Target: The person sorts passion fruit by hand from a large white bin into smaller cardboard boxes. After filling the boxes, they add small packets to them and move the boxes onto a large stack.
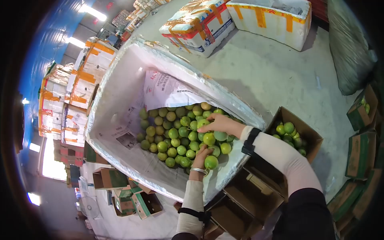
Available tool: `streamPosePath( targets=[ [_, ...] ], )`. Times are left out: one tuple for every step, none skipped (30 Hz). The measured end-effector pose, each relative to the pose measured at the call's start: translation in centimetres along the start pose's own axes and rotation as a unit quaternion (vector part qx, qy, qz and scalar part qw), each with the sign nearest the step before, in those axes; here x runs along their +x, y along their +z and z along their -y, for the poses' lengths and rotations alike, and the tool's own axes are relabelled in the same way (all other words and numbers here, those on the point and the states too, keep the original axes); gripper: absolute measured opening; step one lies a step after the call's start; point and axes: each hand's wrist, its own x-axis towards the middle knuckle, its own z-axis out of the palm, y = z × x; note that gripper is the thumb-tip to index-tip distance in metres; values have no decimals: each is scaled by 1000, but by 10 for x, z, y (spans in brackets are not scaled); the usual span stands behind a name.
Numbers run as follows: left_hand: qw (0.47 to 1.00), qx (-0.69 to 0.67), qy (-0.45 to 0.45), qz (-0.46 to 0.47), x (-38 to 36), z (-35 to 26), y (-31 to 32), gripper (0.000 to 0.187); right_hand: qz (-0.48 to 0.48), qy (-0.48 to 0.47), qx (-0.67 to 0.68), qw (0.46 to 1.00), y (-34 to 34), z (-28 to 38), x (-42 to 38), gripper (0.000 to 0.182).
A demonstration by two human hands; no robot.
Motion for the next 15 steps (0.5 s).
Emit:
streamPosePath(
  targets=[
    [1000,-12,-6,11,0,-2,4,49,1,20,25,999,-6,1,-7,87],
    [1000,-13,-8,16,-6,-4,9,49,16,22,93,995,-6,-2,-21,84],
    [998,-44,-6,33,-15,-10,16,50,28,22,159,987,-6,1,-40,81],
    [996,-76,-7,49,-25,-15,23,50,30,40,190,981,-11,4,-57,67],
    [996,-70,-13,59,-40,-25,32,46,26,46,188,981,-21,11,-77,67],
    [995,-55,-14,86,-56,-34,39,47,45,50,238,969,-32,14,-99,65],
    [993,-40,-18,114,-71,-41,47,47,63,53,289,954,-42,18,-123,63],
    [987,-38,-26,154,-84,-43,58,48,61,48,258,963,-53,25,-151,61],
    [980,-38,-31,192,-95,-43,71,50,62,41,225,971,-64,30,-177,59],
    [979,-8,-35,201,-102,-38,89,50,30,93,238,966,-72,31,-200,58],
    [970,-38,-65,229,-105,-26,107,52,-2,142,249,958,-77,23,-220,57],
    [968,-84,-109,209,-111,-17,130,51,-25,159,280,947,-79,-1,-235,56],
    [953,-122,-168,219,-112,-2,147,45,-47,175,308,934,-81,-29,-248,56],
    [923,-196,-240,227,-115,14,161,42,-57,222,331,915,-84,-55,-261,56],
    [853,-245,-390,245,-113,25,164,46,-67,269,354,893,-82,-74,-271,57]
  ],
)
